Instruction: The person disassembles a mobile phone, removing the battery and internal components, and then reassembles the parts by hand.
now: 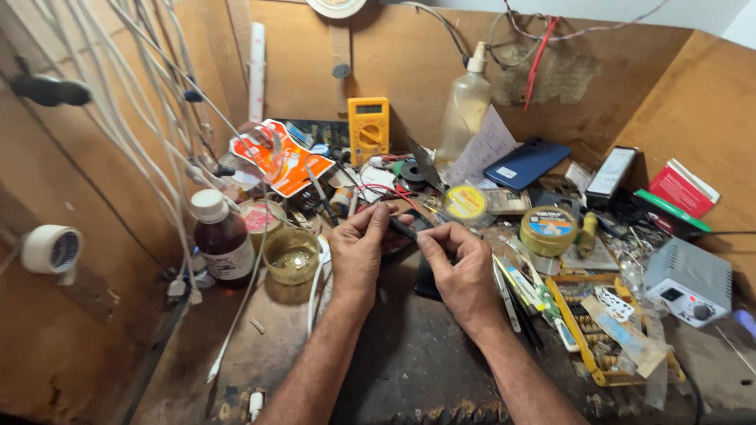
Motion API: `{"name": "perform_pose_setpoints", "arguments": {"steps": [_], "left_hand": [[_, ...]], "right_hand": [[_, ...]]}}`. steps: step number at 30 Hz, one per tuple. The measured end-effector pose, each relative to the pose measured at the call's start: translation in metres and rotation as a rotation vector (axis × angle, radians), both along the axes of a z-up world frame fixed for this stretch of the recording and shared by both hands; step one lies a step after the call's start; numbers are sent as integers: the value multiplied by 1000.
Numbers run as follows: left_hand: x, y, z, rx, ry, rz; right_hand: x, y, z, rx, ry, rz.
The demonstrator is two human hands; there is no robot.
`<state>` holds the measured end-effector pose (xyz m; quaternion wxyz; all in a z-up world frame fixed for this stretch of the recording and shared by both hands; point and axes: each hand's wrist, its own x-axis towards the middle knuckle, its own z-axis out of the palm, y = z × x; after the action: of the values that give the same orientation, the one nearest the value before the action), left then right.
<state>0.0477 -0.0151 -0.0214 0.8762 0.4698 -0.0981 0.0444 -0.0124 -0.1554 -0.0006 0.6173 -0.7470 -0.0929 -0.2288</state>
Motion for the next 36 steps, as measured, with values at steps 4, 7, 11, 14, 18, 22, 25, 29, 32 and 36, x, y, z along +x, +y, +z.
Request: {"name": "perform_pose_setpoints", "arguments": {"steps": [4, 7, 11, 14, 18, 22, 25, 29, 32, 36], "left_hand": [[-2, -2, 0, 18, -50, 11], [-5, -1, 1, 26, -73, 18], [-6, -3, 6, 27, -78, 64], [-8, -4, 7, -18, -77, 112], [-4, 0, 3, -58, -83, 166], [-4, -2, 4, -36, 32, 141], [-2, -4, 2, -16, 9, 114], [-4, -1, 1, -12, 1, 117], [-7, -4, 7, -30, -5, 116], [-14, -5, 22, 107, -143, 234]], "right_hand": [[2, -4, -6, 157, 97, 26], [3, -7, -10, 371, 214, 130], [4, -2, -1, 508, 289, 232], [-1, 6, 5, 117, 132, 10], [-10, 11, 5, -200, -192, -84], [-9, 12, 7, -274, -208, -174], [-8, 8, 1, -243, -205, -163], [-4, 9, -5, -147, -148, -101], [-3, 8, -2, -164, -135, -90], [-6, 6, 11, -182, -171, -112]]}}
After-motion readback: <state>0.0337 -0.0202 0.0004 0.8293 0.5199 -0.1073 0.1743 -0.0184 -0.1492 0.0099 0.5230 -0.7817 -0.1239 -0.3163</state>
